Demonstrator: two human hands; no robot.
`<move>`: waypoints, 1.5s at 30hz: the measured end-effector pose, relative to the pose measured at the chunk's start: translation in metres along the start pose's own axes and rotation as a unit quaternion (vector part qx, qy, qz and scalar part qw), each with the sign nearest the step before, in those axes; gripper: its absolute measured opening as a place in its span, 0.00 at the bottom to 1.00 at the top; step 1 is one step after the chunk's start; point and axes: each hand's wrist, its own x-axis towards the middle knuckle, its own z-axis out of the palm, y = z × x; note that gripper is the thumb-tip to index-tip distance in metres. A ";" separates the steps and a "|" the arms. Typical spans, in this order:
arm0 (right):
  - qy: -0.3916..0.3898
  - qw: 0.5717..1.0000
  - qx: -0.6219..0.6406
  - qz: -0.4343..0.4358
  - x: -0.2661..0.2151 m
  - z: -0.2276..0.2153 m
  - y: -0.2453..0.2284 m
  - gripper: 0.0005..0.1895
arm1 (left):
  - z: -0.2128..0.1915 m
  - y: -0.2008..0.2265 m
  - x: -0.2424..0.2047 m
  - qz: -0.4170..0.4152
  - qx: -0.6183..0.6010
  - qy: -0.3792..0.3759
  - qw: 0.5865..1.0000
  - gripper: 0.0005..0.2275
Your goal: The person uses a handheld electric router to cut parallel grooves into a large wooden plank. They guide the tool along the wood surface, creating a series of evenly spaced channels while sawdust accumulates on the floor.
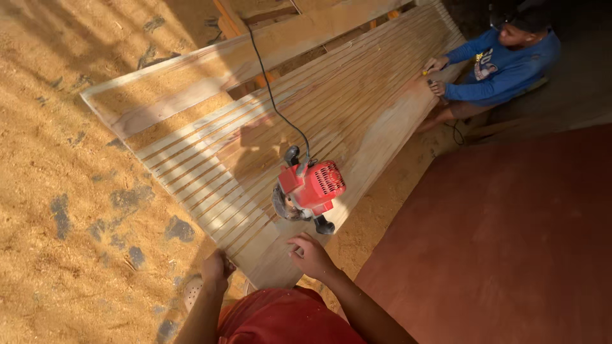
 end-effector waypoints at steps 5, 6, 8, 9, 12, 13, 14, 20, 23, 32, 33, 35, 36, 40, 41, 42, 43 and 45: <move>0.069 0.997 0.041 0.019 -0.008 -0.008 0.016 0.14 | -0.002 0.024 -0.013 0.046 0.087 0.017 0.995 0.08; 0.088 0.995 0.040 0.008 -0.008 -0.011 0.019 0.14 | -0.005 0.030 -0.018 0.079 0.129 0.012 0.988 0.10; 0.117 0.991 0.059 -0.001 -0.004 -0.018 0.025 0.13 | 0.006 0.043 -0.018 0.068 0.186 0.038 0.979 0.13; 0.127 0.989 0.080 0.000 -0.003 -0.022 0.029 0.13 | 0.013 0.049 -0.015 0.064 0.215 0.052 0.973 0.15; 0.174 0.982 0.075 0.013 -0.011 -0.025 0.034 0.10 | 0.023 0.054 -0.013 0.071 0.246 0.032 0.966 0.10; 0.190 0.980 0.061 0.016 -0.013 -0.027 0.035 0.09 | 0.024 0.054 -0.013 0.072 0.231 0.008 0.970 0.08; 0.206 0.976 0.068 0.033 -0.018 -0.028 0.036 0.10 | 0.020 0.055 -0.016 0.073 0.213 -0.006 0.974 0.07; 0.362 0.920 0.148 0.001 -0.030 -0.052 0.083 0.07 | 0.005 0.039 -0.026 0.045 0.036 -0.055 0.997 0.02; 0.335 0.862 0.355 0.137 -0.009 -0.071 0.127 0.10 | 0.008 0.028 -0.029 0.101 0.056 -0.001 0.993 0.03; 0.018 0.990 0.008 0.140 0.105 -0.111 0.201 0.32 | 0.030 0.031 -0.072 0.254 0.550 0.140 0.783 0.10; 0.003 0.992 -0.027 0.126 0.123 -0.116 0.201 0.37 | 0.031 0.028 -0.077 0.236 0.542 0.131 0.796 0.09; -0.024 0.991 -0.091 0.100 0.149 -0.120 0.200 0.41 | 0.029 0.016 -0.089 0.289 0.576 0.119 0.755 0.09; -0.024 0.988 -0.104 0.113 0.152 -0.122 0.199 0.38 | 0.024 0.003 -0.101 0.308 0.594 0.111 0.735 0.09; -0.038 0.979 -0.119 0.161 0.160 -0.126 0.174 0.27 | 0.016 -0.019 -0.140 0.251 0.454 0.113 0.848 0.07; -0.044 0.978 -0.119 0.163 0.161 -0.129 0.170 0.25 | 0.009 -0.024 -0.149 0.240 0.430 0.136 0.860 0.07; -0.046 0.977 -0.122 0.169 0.158 -0.131 0.168 0.26 | 0.002 -0.032 -0.157 0.224 0.407 0.158 0.872 0.07; -0.069 0.975 -0.122 0.171 0.162 -0.137 0.168 0.26 | -0.004 -0.037 -0.158 0.240 0.382 0.163 0.877 0.07; -0.090 0.974 -0.141 0.153 0.170 -0.136 0.168 0.26 | -0.021 -0.045 -0.158 0.256 0.350 0.179 0.883 0.06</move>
